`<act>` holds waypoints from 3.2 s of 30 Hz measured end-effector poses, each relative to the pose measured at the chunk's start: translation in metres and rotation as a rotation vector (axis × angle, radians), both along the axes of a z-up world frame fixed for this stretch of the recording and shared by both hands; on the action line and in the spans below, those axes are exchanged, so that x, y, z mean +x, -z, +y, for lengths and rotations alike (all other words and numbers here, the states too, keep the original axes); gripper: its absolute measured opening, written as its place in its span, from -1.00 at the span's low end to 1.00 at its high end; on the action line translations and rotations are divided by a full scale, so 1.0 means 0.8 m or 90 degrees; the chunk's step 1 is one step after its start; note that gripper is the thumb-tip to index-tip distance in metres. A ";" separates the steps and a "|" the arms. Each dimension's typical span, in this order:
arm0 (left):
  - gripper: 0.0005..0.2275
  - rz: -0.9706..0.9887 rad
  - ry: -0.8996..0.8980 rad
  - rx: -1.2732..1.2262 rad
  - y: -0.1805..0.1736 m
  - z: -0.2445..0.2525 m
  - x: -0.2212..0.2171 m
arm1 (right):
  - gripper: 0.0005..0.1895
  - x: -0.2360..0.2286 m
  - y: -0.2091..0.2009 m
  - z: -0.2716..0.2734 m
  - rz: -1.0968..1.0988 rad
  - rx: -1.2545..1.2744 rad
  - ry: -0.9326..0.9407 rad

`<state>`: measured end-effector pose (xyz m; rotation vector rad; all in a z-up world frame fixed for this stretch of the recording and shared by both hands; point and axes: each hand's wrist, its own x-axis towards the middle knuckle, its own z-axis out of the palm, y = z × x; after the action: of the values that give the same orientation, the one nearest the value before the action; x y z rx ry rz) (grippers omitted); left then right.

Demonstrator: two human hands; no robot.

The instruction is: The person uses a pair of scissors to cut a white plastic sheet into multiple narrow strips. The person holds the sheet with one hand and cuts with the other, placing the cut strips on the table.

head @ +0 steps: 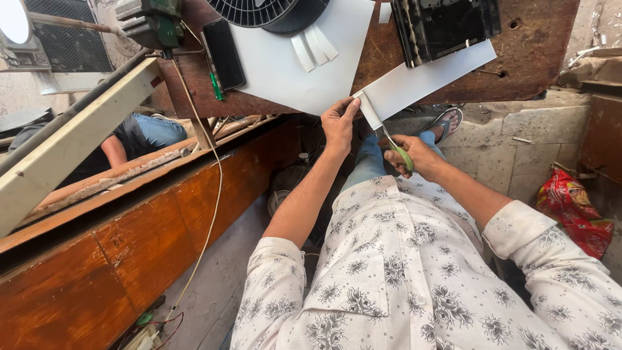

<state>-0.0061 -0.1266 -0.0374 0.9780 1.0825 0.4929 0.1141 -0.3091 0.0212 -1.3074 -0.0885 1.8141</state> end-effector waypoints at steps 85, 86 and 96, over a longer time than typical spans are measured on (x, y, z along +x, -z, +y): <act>-0.79 -0.055 0.002 -0.102 0.024 -0.054 0.013 | -0.43 0.071 -0.050 0.076 -0.729 0.126 0.013; -0.79 -0.026 -0.001 -0.086 0.018 -0.051 0.007 | -0.42 0.073 -0.047 0.076 -0.712 0.116 0.024; -0.76 0.027 0.008 -0.136 -0.018 -0.027 -0.077 | -0.35 0.051 -0.012 0.070 -0.720 0.163 0.077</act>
<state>-0.0677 -0.1485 -0.0232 0.8094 1.1406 0.3387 0.1552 -0.2530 0.0309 -1.9221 -0.7929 0.7401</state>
